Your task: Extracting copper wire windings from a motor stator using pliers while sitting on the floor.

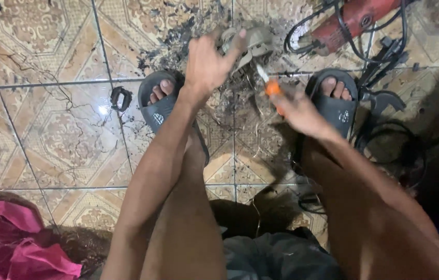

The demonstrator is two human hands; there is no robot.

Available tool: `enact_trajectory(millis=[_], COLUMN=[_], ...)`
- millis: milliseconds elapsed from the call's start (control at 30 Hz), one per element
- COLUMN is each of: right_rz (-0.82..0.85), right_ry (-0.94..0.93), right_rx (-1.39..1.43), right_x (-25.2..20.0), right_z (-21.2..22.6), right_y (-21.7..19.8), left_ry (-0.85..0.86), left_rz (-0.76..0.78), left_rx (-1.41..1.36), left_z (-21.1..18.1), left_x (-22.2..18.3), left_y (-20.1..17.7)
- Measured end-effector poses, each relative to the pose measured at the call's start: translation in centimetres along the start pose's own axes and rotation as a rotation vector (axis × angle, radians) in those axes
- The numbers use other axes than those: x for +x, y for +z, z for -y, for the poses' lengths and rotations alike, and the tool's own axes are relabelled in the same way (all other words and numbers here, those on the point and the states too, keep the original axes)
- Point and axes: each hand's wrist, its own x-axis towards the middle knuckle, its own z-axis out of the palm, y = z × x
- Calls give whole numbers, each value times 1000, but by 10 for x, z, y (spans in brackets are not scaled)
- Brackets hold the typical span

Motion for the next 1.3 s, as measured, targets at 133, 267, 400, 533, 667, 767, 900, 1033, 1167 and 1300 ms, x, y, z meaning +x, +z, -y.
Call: enact_trajectory(millis=[133,267,400,533,667,767,900,1033,1167,1300], right_rz=[59,136,204,154,88,2,2,148,99,-64], right_ry=[-319,69,310,309,380,364,381,352,259,81], right_rx=[-970,-458,268,363,244,208,216,331,293,-484], right_x=[-16,-5,5,-1,-18,-11,14,32,41,34], right_z=[-14,-19,-14,-19,13,32,30,25,19,21], right_y=[-16,-34,-21,-28,-27,-12,-10,-6,6,37], left_ry=[-29,22,98,82,39,127,85,102,89,53], left_rz=[-14,-62,-53,-29,26,-2,45,57,0,-4], left_rx=[-32,-46,-70,-56,-118,-87,-52,-5,-47,-26], left_z=[5,12,20,34,17,26,13,13,4,0], left_x=[-5,-4,-3,-7,-12,-10,-7,-7,-5,-5], left_y=[-2,3,3,4,-9,2,-2,1,-5,2])
